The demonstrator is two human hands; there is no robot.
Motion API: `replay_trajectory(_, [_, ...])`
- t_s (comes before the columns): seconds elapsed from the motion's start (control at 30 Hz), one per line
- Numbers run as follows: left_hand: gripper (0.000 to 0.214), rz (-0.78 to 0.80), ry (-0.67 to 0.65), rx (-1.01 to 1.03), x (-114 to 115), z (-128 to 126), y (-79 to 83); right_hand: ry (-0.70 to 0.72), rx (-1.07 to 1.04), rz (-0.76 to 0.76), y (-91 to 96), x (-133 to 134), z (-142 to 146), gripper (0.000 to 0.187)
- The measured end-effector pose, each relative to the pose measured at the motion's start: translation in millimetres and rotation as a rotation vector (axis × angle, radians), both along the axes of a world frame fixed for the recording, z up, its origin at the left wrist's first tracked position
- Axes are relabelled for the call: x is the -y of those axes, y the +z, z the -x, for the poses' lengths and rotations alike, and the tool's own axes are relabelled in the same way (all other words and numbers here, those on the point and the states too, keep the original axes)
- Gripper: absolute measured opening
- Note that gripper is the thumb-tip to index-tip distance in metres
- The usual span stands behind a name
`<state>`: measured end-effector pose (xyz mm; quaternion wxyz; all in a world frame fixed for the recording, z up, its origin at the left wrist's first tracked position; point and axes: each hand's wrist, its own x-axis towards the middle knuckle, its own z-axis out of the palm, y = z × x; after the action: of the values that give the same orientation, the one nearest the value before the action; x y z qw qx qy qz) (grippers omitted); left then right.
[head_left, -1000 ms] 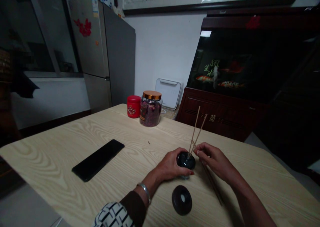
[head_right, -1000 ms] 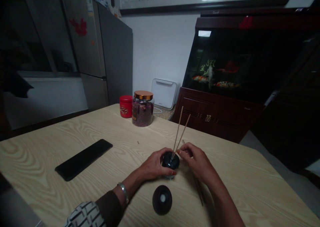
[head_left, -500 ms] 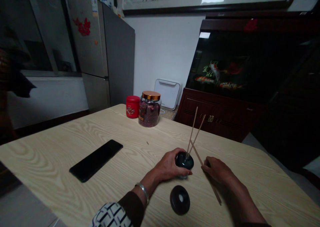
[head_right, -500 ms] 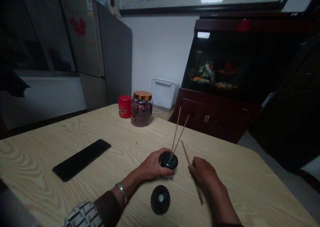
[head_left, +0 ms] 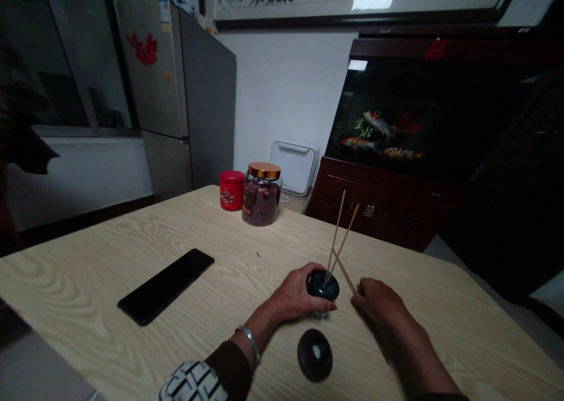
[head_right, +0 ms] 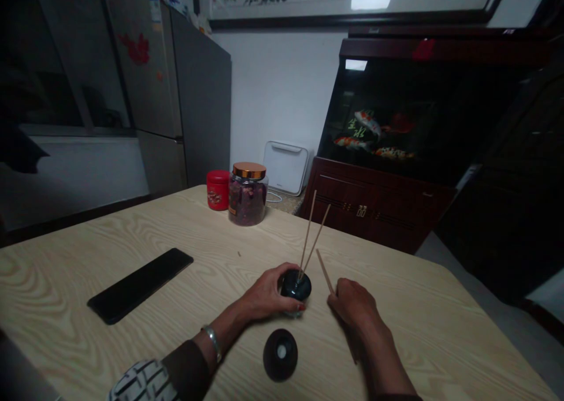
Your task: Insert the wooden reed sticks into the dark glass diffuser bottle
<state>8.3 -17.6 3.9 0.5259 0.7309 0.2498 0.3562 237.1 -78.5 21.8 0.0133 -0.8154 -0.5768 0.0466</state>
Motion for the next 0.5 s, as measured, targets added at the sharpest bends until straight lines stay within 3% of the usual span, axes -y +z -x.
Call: replay_trajectory(0.5, [0.072, 0.013, -0.005, -0.001, -0.4, 0.2, 1.3, -0.015, -0.051, -0.036, -1.8, -2.7, -1.2, 0.012])
